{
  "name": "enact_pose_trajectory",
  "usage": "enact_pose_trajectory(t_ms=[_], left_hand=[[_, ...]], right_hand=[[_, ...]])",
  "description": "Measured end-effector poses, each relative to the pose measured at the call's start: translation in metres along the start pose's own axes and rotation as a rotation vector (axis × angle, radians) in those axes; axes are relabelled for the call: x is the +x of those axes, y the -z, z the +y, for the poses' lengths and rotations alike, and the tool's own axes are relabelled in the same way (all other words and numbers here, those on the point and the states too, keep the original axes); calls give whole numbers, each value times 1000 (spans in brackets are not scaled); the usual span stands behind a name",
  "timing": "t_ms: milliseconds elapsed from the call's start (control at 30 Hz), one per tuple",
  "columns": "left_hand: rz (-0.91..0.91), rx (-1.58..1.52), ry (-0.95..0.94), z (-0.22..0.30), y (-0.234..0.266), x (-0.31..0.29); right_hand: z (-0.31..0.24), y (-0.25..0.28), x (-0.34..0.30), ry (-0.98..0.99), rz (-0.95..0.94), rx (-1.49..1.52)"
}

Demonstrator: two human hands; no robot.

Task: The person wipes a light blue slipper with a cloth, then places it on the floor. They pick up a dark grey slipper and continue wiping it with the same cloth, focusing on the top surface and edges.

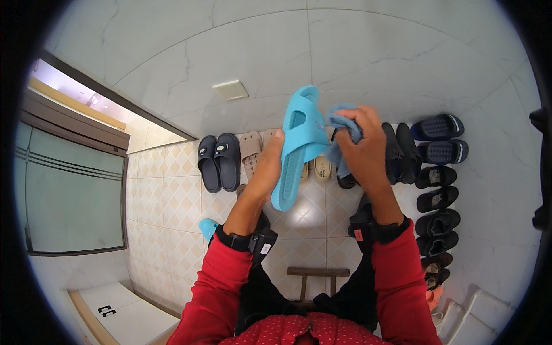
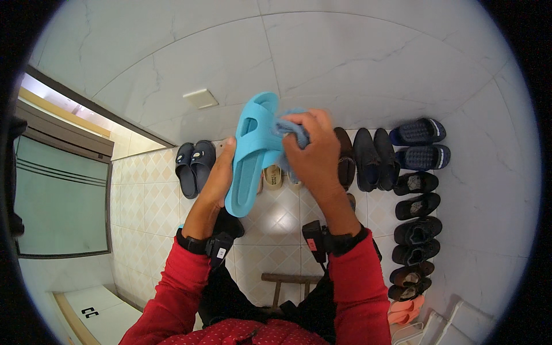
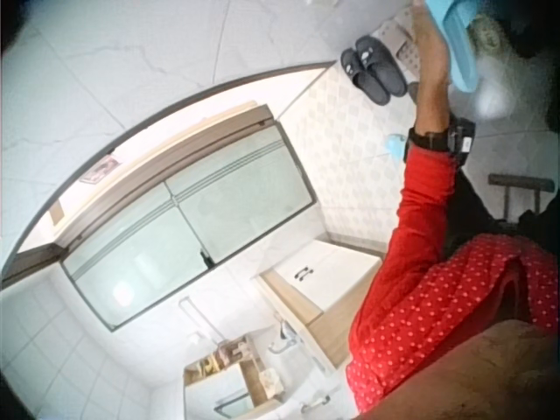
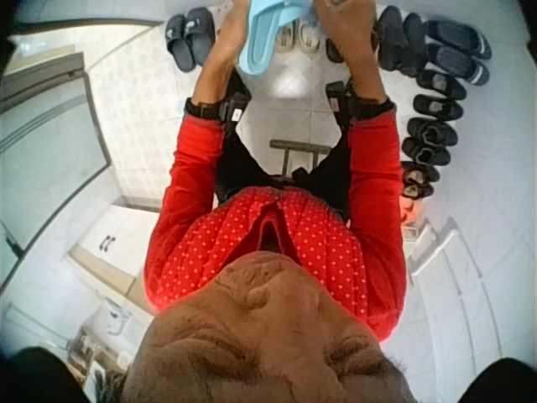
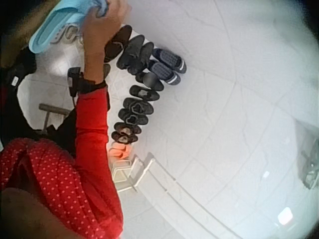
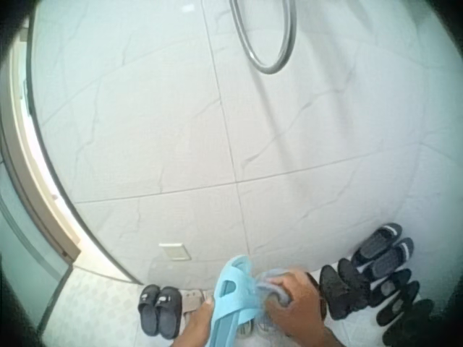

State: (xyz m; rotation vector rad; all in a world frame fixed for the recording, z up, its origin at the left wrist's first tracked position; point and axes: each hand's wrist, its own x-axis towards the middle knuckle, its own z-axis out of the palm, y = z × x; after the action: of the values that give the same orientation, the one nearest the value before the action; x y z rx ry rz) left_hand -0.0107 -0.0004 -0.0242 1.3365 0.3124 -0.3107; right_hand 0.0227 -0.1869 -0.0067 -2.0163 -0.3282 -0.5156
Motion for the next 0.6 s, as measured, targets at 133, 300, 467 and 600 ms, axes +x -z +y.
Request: enact_pose_trajectory(t_ms=[133, 300, 467, 600], left_hand=[[-74, -114, 80, 4, -2, -4], [-106, -333, 119, 10, 2, -3], [-349, -500, 121, 6, 1, -3], [-463, -698, 107, 5, 5, -2]], right_hand=[[-4, -12, -9, 22, -190, 12], [15, 4, 5, -122, 16, -114], [10, -7, 4, -468, 11, 487], [-2, -4, 1, -474, -133, 564]])
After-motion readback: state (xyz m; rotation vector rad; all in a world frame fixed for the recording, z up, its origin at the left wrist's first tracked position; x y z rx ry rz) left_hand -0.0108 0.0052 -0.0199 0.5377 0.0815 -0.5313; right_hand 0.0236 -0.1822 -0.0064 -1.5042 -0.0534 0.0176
